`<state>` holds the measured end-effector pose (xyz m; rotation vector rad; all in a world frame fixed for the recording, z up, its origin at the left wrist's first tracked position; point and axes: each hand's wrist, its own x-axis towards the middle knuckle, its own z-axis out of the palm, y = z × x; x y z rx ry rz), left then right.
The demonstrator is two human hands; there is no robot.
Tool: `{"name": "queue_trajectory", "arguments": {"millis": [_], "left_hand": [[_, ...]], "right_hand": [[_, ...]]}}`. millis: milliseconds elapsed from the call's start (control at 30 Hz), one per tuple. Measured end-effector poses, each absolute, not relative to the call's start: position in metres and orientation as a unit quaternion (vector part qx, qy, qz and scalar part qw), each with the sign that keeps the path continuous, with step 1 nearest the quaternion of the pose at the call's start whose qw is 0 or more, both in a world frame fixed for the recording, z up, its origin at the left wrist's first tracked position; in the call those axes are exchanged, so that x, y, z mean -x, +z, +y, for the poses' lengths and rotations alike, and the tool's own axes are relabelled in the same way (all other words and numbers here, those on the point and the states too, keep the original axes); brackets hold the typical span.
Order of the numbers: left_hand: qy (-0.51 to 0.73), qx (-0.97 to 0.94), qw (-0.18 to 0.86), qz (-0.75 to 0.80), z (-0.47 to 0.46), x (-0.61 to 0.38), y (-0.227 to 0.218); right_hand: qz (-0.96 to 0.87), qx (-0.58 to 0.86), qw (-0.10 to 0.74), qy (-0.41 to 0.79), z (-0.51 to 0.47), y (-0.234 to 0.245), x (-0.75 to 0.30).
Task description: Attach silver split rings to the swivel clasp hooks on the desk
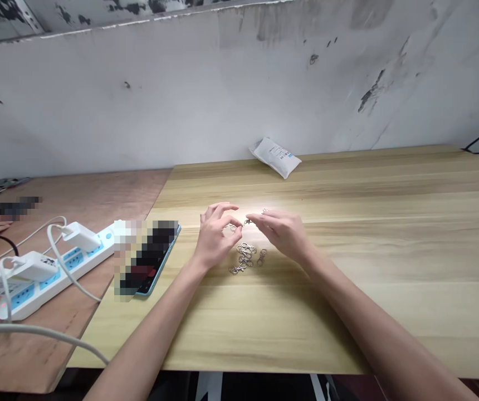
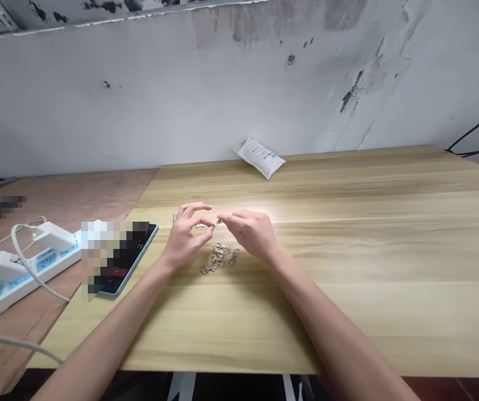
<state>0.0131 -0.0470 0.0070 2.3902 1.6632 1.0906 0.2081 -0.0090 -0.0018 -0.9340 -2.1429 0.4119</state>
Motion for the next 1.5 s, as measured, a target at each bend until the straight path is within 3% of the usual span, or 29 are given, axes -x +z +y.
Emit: {"name": "queue_trajectory", "arguments": {"millis": [200,533,733,1133,1233,1400,1500], "left_hand": [[0.287,-0.781,0.016,0.555,-0.041,-0.003,0.001],[0.205,-0.822,-0.078,0.525,-0.039,0.005,0.004],[0.191,-0.907,0.002,0.376,-0.048,-0.011,0.005],[0.190,-0.910,0.000,0.369,-0.047,-0.019,-0.005],[0.226,-0.896,0.025,0.381,-0.045,-0.016,-0.001],[0.339,-0.826,0.088,0.441,-0.045,-0.010,0.010],[0.359,-0.805,0.122,0.457,-0.046,-0.009,0.013]], "right_hand": [[-0.896,0.314,0.303,0.079,-0.015,-0.008,-0.198],[-0.883,0.404,0.237,0.004,0.017,-0.019,-0.228],[-0.870,0.415,0.264,0.038,0.017,-0.021,-0.228],[-0.856,0.412,0.309,0.053,0.013,-0.018,-0.224],[-0.847,0.403,0.330,0.110,0.011,-0.016,-0.222],[-0.814,0.323,0.294,0.383,0.000,-0.007,-0.212],[-0.789,0.278,0.280,0.471,-0.006,-0.004,-0.204]]}}
